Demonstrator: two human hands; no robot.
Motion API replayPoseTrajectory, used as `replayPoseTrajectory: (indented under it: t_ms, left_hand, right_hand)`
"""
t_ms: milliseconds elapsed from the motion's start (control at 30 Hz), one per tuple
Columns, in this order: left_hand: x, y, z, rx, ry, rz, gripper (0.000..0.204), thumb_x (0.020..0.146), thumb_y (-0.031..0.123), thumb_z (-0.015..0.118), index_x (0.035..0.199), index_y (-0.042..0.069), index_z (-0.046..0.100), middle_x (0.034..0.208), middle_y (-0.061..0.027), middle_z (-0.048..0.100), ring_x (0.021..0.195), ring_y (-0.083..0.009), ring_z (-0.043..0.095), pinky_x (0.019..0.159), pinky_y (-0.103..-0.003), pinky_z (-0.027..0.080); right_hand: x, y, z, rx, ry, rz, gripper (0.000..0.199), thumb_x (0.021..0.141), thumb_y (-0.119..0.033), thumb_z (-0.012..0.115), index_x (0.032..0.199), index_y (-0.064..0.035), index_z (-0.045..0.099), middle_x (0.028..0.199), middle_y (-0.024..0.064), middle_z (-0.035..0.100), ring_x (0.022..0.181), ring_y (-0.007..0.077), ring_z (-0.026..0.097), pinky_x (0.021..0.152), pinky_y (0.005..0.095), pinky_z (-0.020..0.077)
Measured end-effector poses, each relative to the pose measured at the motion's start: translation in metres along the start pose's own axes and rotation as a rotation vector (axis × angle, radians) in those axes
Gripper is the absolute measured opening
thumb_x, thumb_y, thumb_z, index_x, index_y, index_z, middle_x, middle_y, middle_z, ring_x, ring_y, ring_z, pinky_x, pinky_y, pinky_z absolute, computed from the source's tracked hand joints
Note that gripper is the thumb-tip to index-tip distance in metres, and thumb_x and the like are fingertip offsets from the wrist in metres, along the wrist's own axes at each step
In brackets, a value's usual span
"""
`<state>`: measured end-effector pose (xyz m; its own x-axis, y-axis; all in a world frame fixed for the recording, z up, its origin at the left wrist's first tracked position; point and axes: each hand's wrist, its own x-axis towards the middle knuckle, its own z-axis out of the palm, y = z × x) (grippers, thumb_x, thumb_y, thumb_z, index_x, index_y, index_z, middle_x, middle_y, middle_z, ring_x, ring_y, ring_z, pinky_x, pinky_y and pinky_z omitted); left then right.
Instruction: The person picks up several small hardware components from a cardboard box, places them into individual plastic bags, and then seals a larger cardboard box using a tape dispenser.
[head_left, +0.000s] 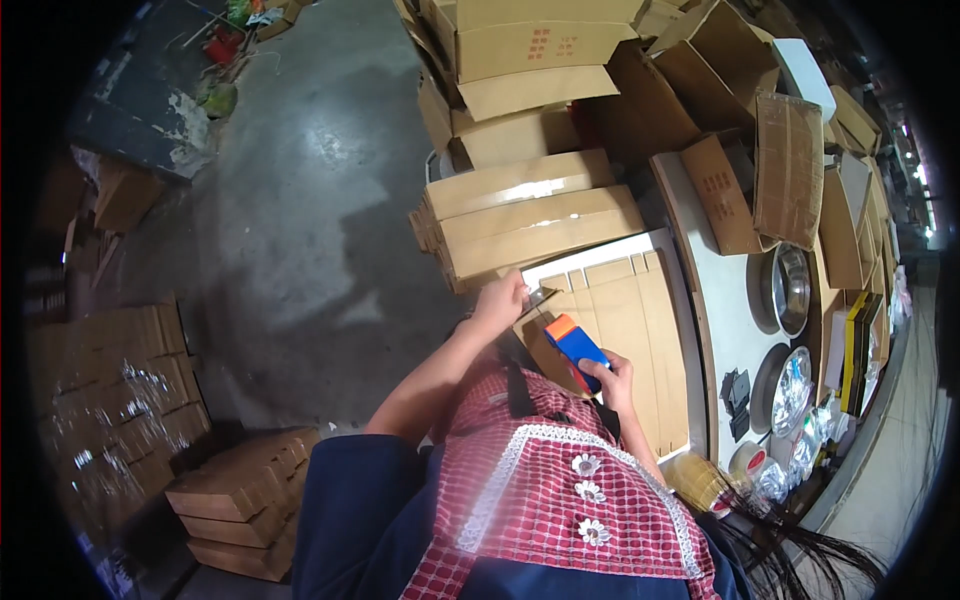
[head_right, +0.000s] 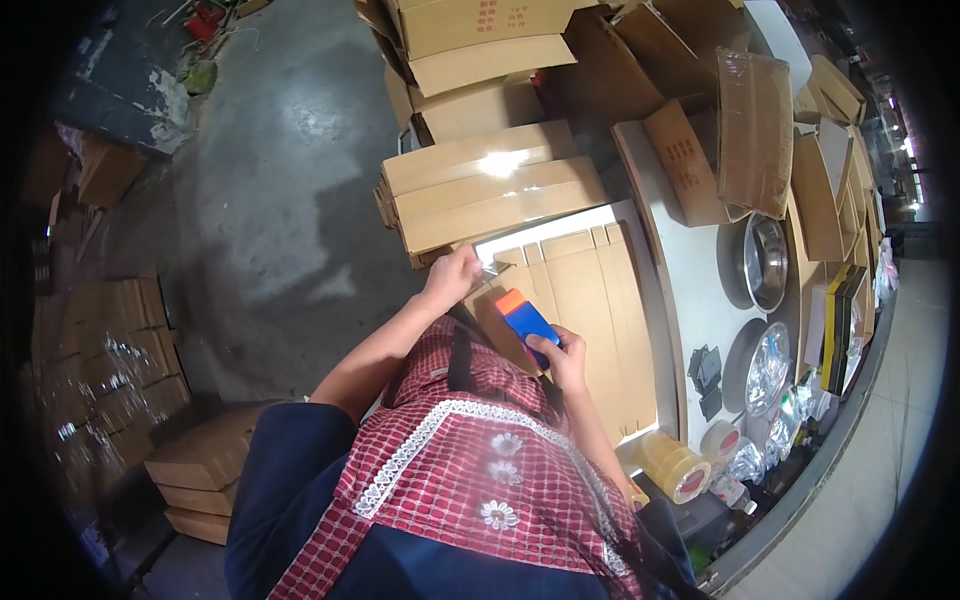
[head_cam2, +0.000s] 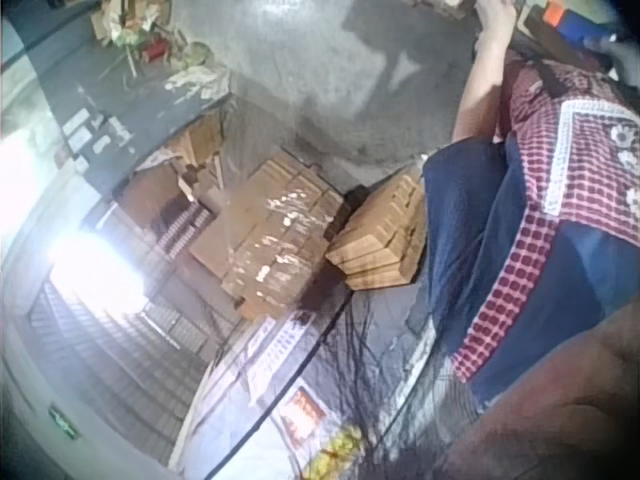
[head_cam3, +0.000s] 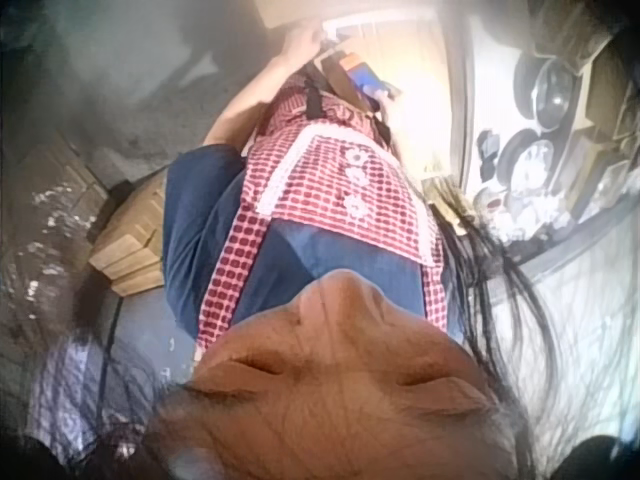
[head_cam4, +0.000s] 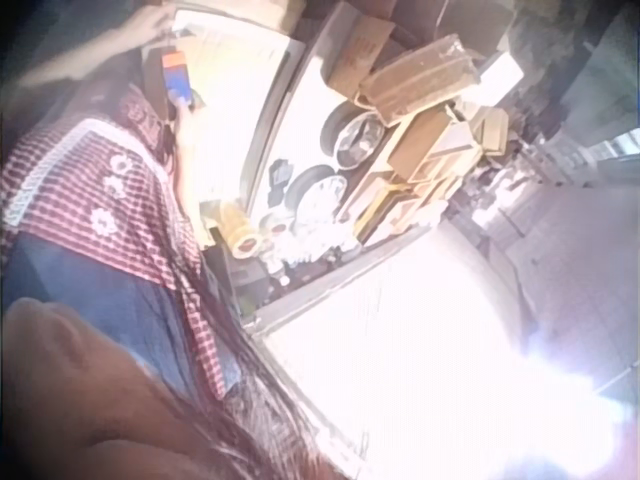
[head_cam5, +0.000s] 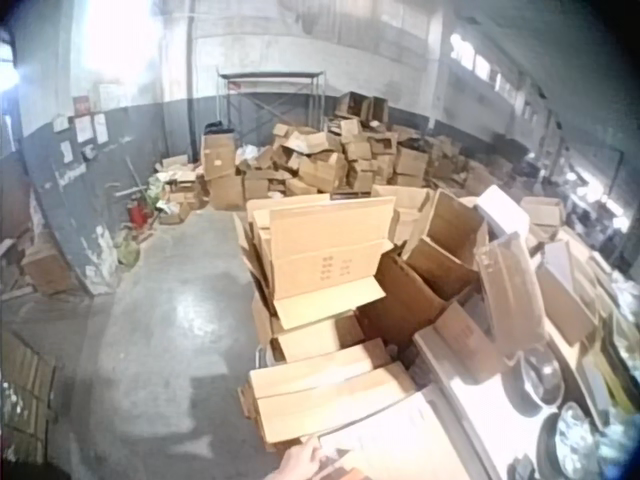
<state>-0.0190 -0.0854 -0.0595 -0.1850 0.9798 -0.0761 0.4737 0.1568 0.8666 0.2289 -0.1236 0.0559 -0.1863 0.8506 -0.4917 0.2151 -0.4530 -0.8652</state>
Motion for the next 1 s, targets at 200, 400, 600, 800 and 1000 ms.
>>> replayPoseTrajectory:
  t_ms: [200,400,600,800,1000]
  left_hand:
    - [-0.016,-0.006,0.01,-0.012,-0.038,-0.138,0.029,0.091,0.032,0.067,0.087,0.004,0.065,0.079,-0.0189,0.068,0.076,-0.0367,0.068,0.069,-0.045,0.053]
    - [-0.017,0.011,-0.002,-0.023,-0.292,-0.428,0.047,0.091,0.045,0.067,0.09,-0.002,0.07,0.077,-0.0195,0.07,0.065,-0.0323,0.068,0.06,-0.04,0.053]
    - [-0.027,-0.026,0.02,-0.166,-0.336,-0.748,0.041,0.094,0.035,0.06,0.093,-0.006,0.067,0.075,-0.0231,0.069,0.06,-0.0285,0.069,0.052,-0.038,0.054]
    - [-0.026,-0.024,-0.021,0.314,-0.279,-0.259,0.034,0.079,0.003,0.06,0.113,0.006,0.061,0.091,-0.0136,0.067,0.087,-0.031,0.065,0.082,-0.041,0.053]
    - [0.014,0.058,-0.069,0.49,-0.581,0.799,0.101,0.061,0.024,0.081,0.149,0.009,0.034,0.15,-0.0148,0.04,0.138,-0.0378,0.037,0.114,-0.053,0.029]
  right_hand:
    - [-0.005,-0.008,0.0,-0.062,0.006,0.031,0.021,0.078,-0.018,0.073,0.08,0.0022,0.068,0.075,0.0046,0.067,0.065,0.0101,0.056,0.062,0.0244,0.0449]
    - [-0.005,0.013,-0.011,-0.105,0.083,-0.122,0.03,0.078,-0.022,0.076,0.093,-0.0023,0.06,0.076,0.0044,0.065,0.069,0.0116,0.056,0.066,0.026,0.0455]
    - [-0.014,-0.01,0.001,-0.269,0.084,-0.363,0.038,0.08,-0.023,0.072,0.112,-0.004,0.061,0.088,0.0115,0.065,0.077,0.0229,0.062,0.077,0.0329,0.0494]
    - [-0.009,-0.017,-0.001,-0.689,-0.027,-0.608,0.04,0.083,-0.023,0.064,0.121,-0.0098,0.067,0.114,0.0177,0.061,0.088,0.0339,0.066,0.08,0.0393,0.0536]
    - [-0.015,-0.038,0.01,-1.011,-0.099,-0.474,0.056,0.088,-0.048,0.066,0.136,-0.0218,0.056,0.122,0.0173,0.059,0.085,0.0384,0.07,0.074,0.0441,0.0574]
